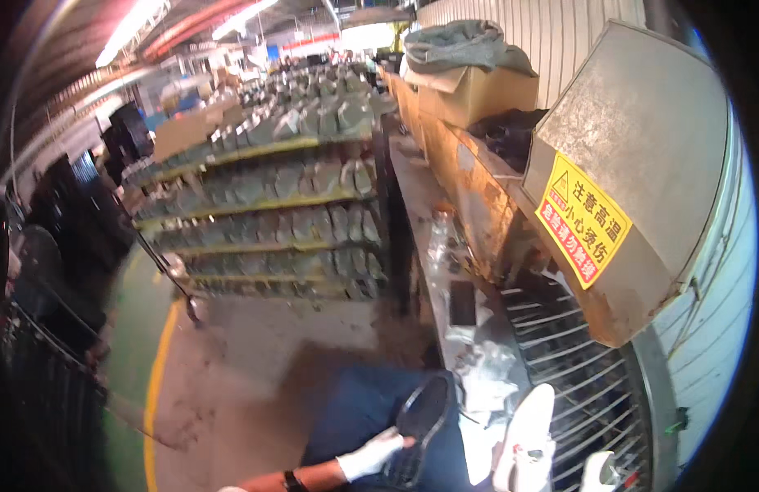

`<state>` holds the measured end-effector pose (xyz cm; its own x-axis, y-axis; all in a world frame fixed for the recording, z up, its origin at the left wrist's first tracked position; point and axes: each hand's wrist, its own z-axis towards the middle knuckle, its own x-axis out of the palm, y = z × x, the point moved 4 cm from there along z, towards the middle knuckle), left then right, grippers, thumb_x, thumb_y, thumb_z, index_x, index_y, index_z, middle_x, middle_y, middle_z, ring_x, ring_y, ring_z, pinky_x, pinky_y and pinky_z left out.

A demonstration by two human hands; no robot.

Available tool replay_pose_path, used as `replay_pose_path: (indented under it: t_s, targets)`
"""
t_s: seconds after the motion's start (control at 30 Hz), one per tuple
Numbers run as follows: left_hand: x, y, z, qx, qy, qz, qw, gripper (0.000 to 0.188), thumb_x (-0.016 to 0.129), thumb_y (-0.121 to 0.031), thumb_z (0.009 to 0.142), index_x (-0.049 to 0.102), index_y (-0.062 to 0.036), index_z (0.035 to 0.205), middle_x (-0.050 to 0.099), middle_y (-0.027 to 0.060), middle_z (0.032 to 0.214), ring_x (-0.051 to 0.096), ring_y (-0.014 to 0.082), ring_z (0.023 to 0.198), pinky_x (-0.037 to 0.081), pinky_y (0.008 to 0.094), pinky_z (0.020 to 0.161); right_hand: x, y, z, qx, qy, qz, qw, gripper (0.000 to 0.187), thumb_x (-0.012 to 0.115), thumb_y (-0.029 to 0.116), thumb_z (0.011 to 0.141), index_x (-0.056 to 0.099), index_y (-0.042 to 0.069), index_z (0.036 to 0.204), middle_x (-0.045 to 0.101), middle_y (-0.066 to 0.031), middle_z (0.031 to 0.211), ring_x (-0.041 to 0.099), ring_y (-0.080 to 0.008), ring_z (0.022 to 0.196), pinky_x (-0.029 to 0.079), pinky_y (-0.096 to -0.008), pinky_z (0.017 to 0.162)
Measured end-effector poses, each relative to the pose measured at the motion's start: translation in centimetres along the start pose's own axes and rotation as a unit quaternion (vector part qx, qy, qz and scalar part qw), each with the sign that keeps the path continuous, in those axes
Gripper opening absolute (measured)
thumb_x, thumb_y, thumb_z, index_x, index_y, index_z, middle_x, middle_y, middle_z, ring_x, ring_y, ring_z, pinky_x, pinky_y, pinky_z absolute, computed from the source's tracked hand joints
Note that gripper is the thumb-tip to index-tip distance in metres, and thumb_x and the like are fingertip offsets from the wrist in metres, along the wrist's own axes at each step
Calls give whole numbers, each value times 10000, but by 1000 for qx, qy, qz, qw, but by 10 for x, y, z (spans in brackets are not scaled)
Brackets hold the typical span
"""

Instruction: Manually fitting and pressing rubber soles onto white shoe uppers taken from a conveyor heater.

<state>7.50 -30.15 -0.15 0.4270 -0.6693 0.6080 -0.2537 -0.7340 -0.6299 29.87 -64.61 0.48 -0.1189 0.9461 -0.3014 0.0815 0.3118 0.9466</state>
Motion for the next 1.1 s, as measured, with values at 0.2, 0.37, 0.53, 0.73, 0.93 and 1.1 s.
replay_pose_path:
  t_s: [0.2,0.37,0.53,0.73,0.93,1.1]
  targets:
    - [-11,11,1,13,-80,29,996,402,643,-238,1148,632,16,1459,779,136,1362,727,218,1241,464,400,1225,5,27,-18,-1,-15,-170,985,985,953,330,906,417,-47,1641,633,-247,1516,652,-327,1314,550,-417,1087]
    - [13,-13,-11,48,-58,56,996,382,674,-219,1132,645,4,1441,784,76,1297,733,184,1175,557,374,1086,4,32,-17,41,5,-177,983,1045,930,390,928,360,-48,1687,616,-264,1557,641,-322,1360,524,-403,1134]
    - [7,-5,-13,66,-68,99,991,456,626,-217,1162,571,9,1554,738,78,1426,675,191,1322,507,365,1169,2,43,-27,61,9,-174,983,1121,896,477,952,293,-83,1712,558,-280,1632,579,-329,1460,479,-399,1198]
    - [6,-5,-5,28,-106,129,986,647,621,-301,1163,430,68,1660,700,96,1486,571,191,1446,326,375,1318,5,32,-7,13,-7,-157,987,919,818,435,1026,401,-122,1627,668,-197,1408,632,-278,1275,500,-371,1126]
    - [3,5,-1,67,-78,72,992,774,640,-289,1157,258,108,1701,718,94,1435,619,199,1380,450,359,1235,7,19,-3,-28,-39,-168,985,616,843,252,1029,543,-62,1465,682,-53,1076,626,-177,990,546,-316,936]
    - [5,2,-1,69,-13,67,995,793,607,-292,1174,189,121,1706,705,92,1491,614,192,1411,395,358,1281,8,-9,11,-79,4,48,996,250,757,194,1083,625,39,1228,689,-72,1052,640,-191,980,551,-346,909]
